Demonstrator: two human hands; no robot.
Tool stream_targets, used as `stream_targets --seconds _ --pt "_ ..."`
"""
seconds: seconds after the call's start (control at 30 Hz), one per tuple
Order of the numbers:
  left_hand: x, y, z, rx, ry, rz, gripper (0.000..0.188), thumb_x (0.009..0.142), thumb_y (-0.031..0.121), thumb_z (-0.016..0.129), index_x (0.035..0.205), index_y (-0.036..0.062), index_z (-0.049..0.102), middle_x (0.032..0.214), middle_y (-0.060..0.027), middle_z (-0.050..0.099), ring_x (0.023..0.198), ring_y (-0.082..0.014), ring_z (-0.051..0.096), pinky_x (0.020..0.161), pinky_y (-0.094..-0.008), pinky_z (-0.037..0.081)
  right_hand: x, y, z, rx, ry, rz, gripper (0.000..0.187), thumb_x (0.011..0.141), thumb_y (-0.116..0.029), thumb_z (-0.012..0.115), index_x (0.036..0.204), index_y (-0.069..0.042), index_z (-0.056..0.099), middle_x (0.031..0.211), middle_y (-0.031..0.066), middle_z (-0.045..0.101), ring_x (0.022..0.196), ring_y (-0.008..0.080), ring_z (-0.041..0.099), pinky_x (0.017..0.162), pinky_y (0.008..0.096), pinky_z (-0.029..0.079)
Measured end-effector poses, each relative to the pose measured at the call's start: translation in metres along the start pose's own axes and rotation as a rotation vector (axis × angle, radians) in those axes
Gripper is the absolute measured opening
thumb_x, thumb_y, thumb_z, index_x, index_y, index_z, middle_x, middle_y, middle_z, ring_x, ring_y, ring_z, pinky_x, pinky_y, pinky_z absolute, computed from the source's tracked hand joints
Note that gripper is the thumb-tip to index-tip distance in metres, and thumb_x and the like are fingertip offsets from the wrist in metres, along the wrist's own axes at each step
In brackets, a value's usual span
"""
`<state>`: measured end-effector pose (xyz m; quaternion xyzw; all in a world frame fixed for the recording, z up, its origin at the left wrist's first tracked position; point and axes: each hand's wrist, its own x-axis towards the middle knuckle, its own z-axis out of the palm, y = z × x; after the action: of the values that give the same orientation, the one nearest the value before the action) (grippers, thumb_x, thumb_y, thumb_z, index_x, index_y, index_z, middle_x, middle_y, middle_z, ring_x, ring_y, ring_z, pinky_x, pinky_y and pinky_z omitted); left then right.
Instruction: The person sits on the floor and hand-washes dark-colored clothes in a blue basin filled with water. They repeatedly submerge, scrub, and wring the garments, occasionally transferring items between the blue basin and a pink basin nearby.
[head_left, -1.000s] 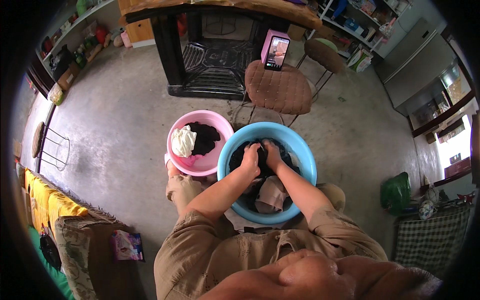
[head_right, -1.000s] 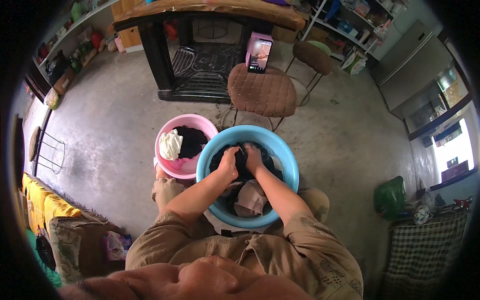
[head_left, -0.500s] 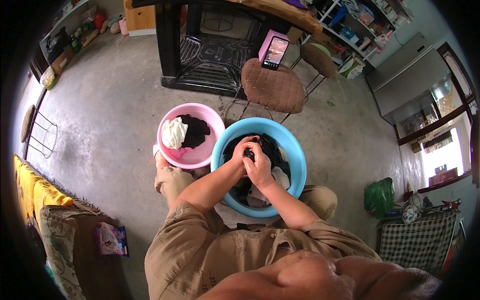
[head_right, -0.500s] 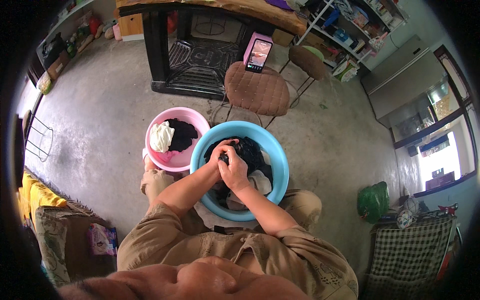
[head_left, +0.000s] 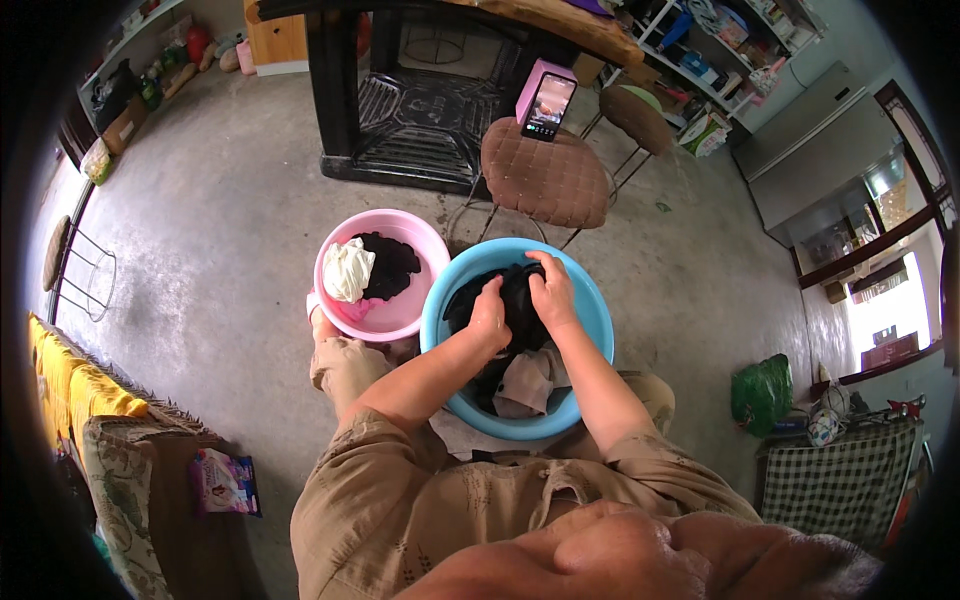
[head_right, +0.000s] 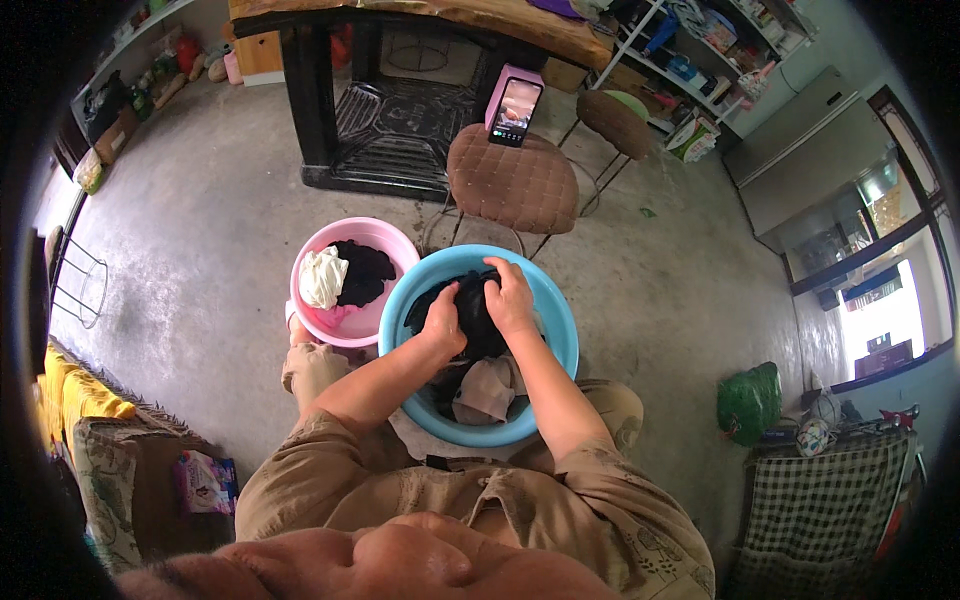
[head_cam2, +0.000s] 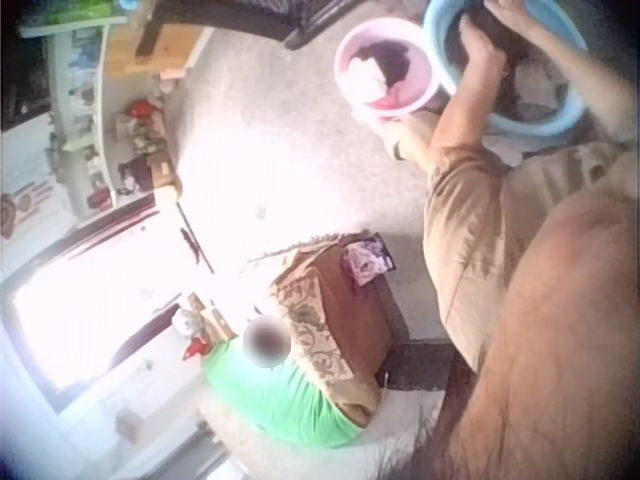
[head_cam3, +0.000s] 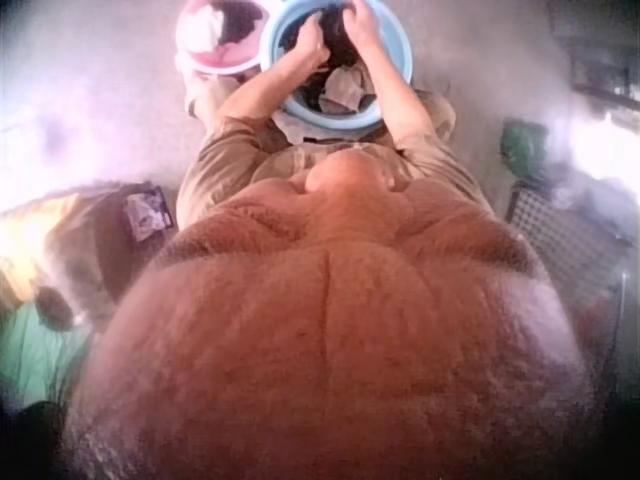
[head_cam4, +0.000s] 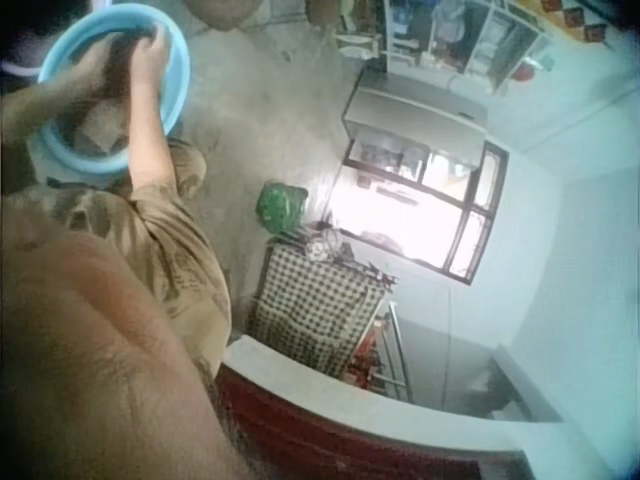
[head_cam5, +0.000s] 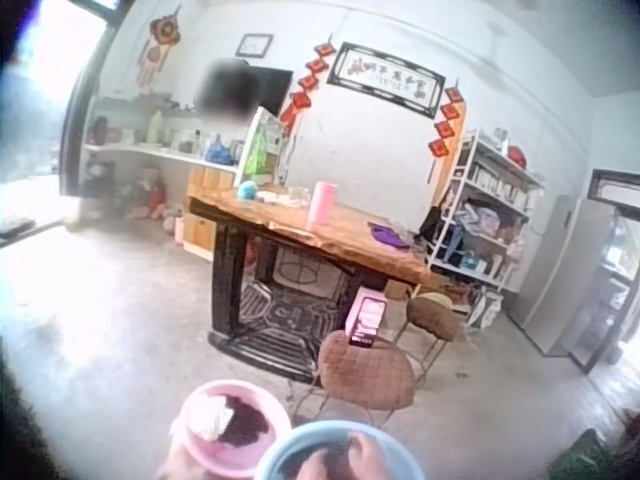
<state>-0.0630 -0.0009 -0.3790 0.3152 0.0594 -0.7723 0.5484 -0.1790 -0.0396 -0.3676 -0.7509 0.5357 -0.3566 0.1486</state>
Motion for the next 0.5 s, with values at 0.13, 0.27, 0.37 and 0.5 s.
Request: stream_targets --seconds 0.13,0.27,0.37,0.5 --pt "0.014 0.013 -0.011 -0.054 0.057 0.012 0.042 0.091 0.042 0.040 0.117 0.0116 0.052 0.122 -0.0081 0.053 0.112 -0.0243 0.048 0.098 -0.0383 0.036 -0.023 -0.024 0.008 -0.082 -0.210 -0.203 0.048 0.078 -0.016 0.057 0.125 -0.019 0.051 0.132 0.0250 0.034 0.113 0.0430 0.043 0.095 0.0451 0.040" --pt "0.007 0.015 -0.003 0.005 0.164 -0.024 0.048 0.088 0.046 0.046 0.124 0.0139 0.047 0.124 -0.0077 0.049 0.112 -0.0251 0.045 0.098 -0.0376 0.035 -0.040 -0.003 0.036 -0.347 -0.461 0.053 0.047 0.088 -0.035 0.046 0.132 -0.021 0.040 0.133 0.0234 0.034 0.107 0.0466 0.047 0.086 0.0520 0.044" --pt "-0.007 0.021 0.006 0.035 0.151 -0.018 0.051 0.087 0.045 0.048 0.128 0.0137 0.044 0.128 -0.0085 0.044 0.113 -0.0249 0.043 0.097 -0.0366 0.034 -0.042 0.012 0.046 -0.344 -0.412 -0.003 0.045 0.087 -0.033 0.047 0.129 -0.017 0.043 0.130 0.0231 0.036 0.105 0.0469 0.047 0.085 0.0521 0.045" --pt "-0.012 0.022 0.014 0.121 0.218 -0.008 0.050 0.088 0.043 0.046 0.126 0.0108 0.046 0.129 -0.0104 0.045 0.116 -0.0249 0.043 0.097 -0.0383 0.035 -0.040 0.028 0.065 -0.381 -0.409 0.071 0.042 0.085 -0.029 0.050 0.124 -0.013 0.046 0.129 0.0212 0.037 0.106 0.0466 0.046 0.082 0.0527 0.046"
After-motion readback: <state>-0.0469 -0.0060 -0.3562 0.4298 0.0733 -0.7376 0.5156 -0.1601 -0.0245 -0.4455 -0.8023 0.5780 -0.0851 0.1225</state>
